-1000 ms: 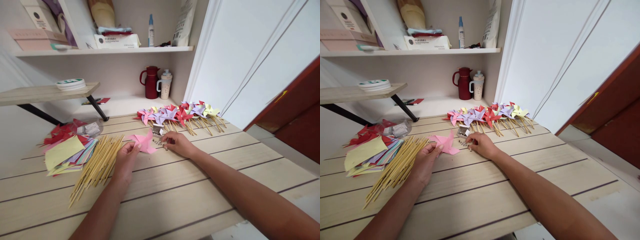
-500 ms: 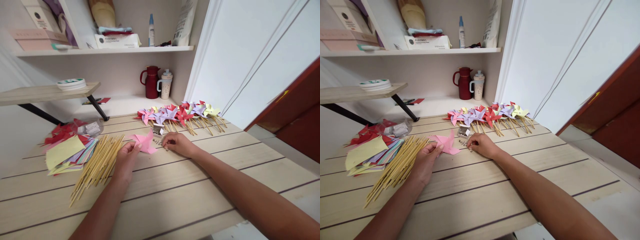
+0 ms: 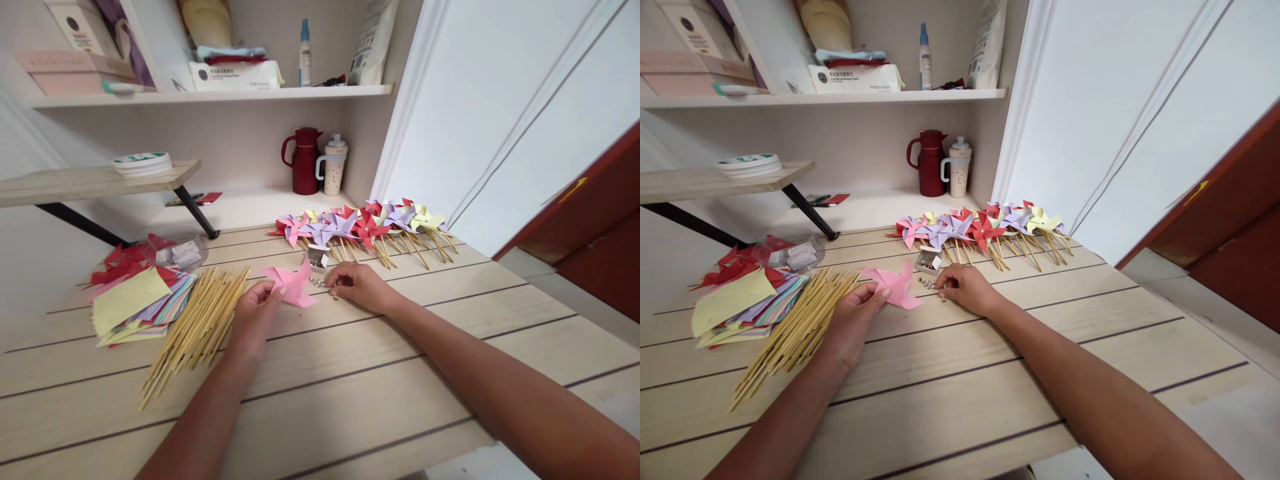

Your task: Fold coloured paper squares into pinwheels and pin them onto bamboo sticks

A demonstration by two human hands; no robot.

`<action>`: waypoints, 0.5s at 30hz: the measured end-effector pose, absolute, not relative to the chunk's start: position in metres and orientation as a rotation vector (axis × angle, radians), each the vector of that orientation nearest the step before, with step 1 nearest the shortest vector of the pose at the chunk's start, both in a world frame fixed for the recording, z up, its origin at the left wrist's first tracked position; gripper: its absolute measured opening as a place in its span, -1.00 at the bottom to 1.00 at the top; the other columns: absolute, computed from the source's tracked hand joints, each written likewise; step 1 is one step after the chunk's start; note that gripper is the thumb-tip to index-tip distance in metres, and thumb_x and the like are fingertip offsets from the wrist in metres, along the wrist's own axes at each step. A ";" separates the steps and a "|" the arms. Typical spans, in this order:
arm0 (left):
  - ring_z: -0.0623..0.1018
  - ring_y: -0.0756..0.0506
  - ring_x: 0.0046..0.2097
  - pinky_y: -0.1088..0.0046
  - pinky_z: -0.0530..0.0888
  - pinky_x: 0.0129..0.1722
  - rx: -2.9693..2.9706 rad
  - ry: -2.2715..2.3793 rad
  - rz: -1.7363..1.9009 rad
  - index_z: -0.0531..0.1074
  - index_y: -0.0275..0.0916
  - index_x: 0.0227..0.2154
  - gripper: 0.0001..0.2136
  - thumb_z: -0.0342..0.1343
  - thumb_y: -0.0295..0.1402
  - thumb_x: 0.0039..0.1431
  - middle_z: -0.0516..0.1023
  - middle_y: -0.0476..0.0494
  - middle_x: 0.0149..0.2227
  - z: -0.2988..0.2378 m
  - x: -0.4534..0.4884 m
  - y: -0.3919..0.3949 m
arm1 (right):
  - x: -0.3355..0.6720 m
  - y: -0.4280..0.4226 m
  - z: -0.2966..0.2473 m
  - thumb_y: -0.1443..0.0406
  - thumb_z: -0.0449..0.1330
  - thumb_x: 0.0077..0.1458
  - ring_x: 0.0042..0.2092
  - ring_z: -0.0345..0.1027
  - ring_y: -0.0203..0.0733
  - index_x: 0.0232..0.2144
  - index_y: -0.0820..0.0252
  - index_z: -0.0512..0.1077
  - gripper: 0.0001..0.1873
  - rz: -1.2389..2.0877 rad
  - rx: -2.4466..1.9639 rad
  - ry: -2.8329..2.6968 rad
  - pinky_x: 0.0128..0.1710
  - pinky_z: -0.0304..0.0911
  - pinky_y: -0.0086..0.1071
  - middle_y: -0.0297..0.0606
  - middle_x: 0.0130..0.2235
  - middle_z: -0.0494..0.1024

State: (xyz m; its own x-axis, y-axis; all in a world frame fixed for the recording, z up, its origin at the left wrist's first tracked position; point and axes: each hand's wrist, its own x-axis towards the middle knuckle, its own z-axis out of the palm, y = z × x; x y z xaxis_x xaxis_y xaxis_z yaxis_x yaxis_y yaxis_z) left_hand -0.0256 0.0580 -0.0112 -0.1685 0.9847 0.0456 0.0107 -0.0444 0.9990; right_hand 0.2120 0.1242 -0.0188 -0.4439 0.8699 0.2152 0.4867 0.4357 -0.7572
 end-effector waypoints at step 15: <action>0.39 -0.03 -0.32 0.49 0.27 -0.26 1.215 1.341 1.335 0.53 -0.24 -0.41 -0.81 0.25 -0.20 0.05 0.50 0.01 -0.40 -0.015 -0.028 0.059 | 0.212 0.122 -0.016 0.36 0.20 0.07 -0.25 0.43 -0.16 -0.44 0.19 0.52 -0.90 0.868 -1.126 -2.013 -0.20 0.28 -0.30 -0.21 -0.29 0.60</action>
State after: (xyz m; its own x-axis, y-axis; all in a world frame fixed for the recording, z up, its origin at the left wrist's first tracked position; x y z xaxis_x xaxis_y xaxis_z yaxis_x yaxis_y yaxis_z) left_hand -0.0279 0.0587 -0.0152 -0.1520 0.9867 0.0573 0.0615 -0.0484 0.9969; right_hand 0.2119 0.1222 -0.0162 -0.4075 0.8849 0.2256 0.4433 0.4077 -0.7983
